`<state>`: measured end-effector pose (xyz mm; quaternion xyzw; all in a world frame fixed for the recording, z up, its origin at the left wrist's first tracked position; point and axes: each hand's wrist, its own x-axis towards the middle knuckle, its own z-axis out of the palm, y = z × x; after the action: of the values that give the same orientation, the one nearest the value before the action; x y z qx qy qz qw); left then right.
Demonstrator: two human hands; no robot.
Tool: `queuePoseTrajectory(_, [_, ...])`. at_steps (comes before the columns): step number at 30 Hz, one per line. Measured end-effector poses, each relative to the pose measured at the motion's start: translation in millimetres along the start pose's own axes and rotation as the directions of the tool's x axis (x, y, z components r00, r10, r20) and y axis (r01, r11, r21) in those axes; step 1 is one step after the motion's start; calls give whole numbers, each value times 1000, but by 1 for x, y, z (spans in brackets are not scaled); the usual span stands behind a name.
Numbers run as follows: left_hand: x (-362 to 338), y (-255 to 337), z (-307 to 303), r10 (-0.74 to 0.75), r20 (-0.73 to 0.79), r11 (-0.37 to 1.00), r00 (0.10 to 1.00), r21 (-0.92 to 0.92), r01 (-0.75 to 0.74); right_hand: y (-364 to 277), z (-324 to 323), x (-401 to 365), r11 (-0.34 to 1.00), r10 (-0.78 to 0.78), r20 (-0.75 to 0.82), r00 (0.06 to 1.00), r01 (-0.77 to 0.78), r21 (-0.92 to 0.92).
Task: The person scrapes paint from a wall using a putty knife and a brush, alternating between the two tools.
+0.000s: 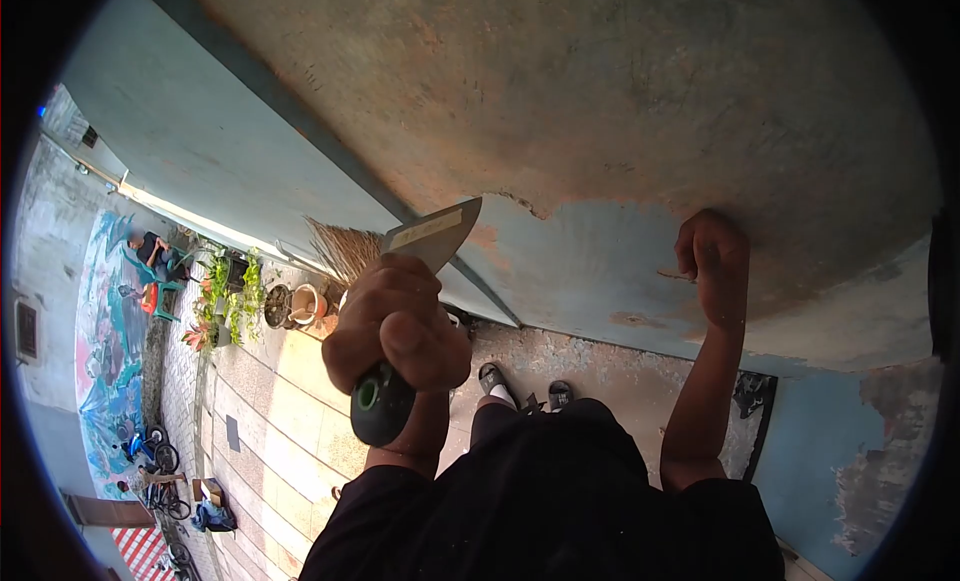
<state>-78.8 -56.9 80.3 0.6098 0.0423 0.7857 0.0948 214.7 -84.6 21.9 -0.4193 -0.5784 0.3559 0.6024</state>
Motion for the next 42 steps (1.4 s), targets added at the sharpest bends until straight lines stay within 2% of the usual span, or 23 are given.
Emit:
queuePoseTrajectory(1, [-2, -7, 2, 1, 1, 1000, 1000, -2, -1, 0, 0, 0, 1000, -5, -4, 1000, 5, 10])
queuePoseTrajectory(2, [-10, -22, 4, -6, 67, 949, 998, 315, -15, 0, 1, -1, 1000, -7, -7, 1000, 7, 22])
queuePoseTrajectory(3, [-21, -39, 6, -33, 126, 799, 991, 599, -50, 0, 1, -3, 1000, -4, -6, 1000, 4, 25])
queuePoseTrajectory(5, [-59, -78, -1, -257, 125, 782, 958, 610, 130, -1, 1, -1, 1000, -12, -3, 1000, 12, 21])
queuePoseTrajectory(9, [-76, -51, -2, -318, 161, 805, 934, 566, 177, 3, 0, -5, 1000, -16, 7, 1000, 16, 8])
queuePoseTrajectory(12, [-68, -9, 19, -549, 263, 732, 793, 610, 305, 0, 7, -3, 999, 28, 34, 999, -29, 37])
queuePoseTrajectory(13, [-68, 4, 25, -645, 284, 684, 709, 628, 371, -5, 23, -5, 996, -72, 105, 992, 66, 65])
queuePoseTrajectory(14, [-70, 12, 27, -644, 272, 682, 715, 629, 375, -10, 41, -10, 983, -168, 173, 970, 153, 100])
queuePoseTrajectory(16, [-75, 23, 28, -705, 396, 695, 588, 552, 461, -8, 76, -26, 984, -145, 271, 952, 110, 140])
queuePoseTrajectory(18, [-80, 33, 29, -632, 534, 761, 562, 563, 321, 18, 95, -36, 987, -111, 331, 937, 65, 146])
queuePoseTrajectory(19, [-92, 38, 28, -699, 525, 714, 485, 541, 445, 20, 99, -34, 985, -129, 384, 914, 73, 159])
queuePoseTrajectory(20, [-99, 39, 24, -704, 507, 709, 497, 542, 451, 23, 104, -37, 986, -127, 404, 906, 70, 153])
queuePoseTrajectory(22, [-102, 40, 15, -693, 512, 717, 507, 562, 412, 28, 116, -46, 948, -21, 414, 910, -114, 298])
queuePoseTrajectory(25, [-103, 50, 4, -694, 413, 701, 590, 576, 421, 21, 132, -43, 917, -28, 361, 932, -120, 380])
queuePoseTrajectory(28, [-110, 56, -15, -780, 291, 601, 555, 599, 530, 10, 142, -31, 859, -22, 275, 961, -123, 497])
queuePoseTrajectory(30, [-121, 49, -33, -788, 288, 602, 544, 543, 586, 7, 144, -25, 832, -39, 214, 976, -87, 548])
queuePoseTrajectory(32, [-124, 44, -45, -893, 335, 423, 301, 393, 817, 5, 141, -24, 653, -98, 217, 971, -102, 751])
queuePoseTrajectory(33, [-124, 41, -46, -917, 350, 285, 192, 235, 929, -3, 146, -22, 677, -61, 164, 985, -80, 732])
queuePoseTrajectory(34, [-123, 39, -46, -914, 355, 287, 196, 225, 931, -6, 152, -20, 685, -61, 164, 985, -78, 724])
queuePoseTrajectory(37, [-106, 34, -47, -896, 386, 389, 222, 437, 811, -12, 166, -14, 683, -83, 127, 988, -37, 729])
queuePoseTrajectory(38, [-102, 32, -47, -893, 390, 392, 225, 427, 815, -14, 168, -15, 769, -3, 71, 998, -43, 638])
queuePoseTrajectory(40, [-99, 29, -46, -909, 227, 417, 350, 528, 740, -16, 173, -13, 847, 70, 3, 998, -61, 527])
queuePoseTrajectory(42, [-99, 21, -48, -900, 212, 431, 380, 561, 707, -19, 178, -11, 859, 72, -7, 997, -58, 509])
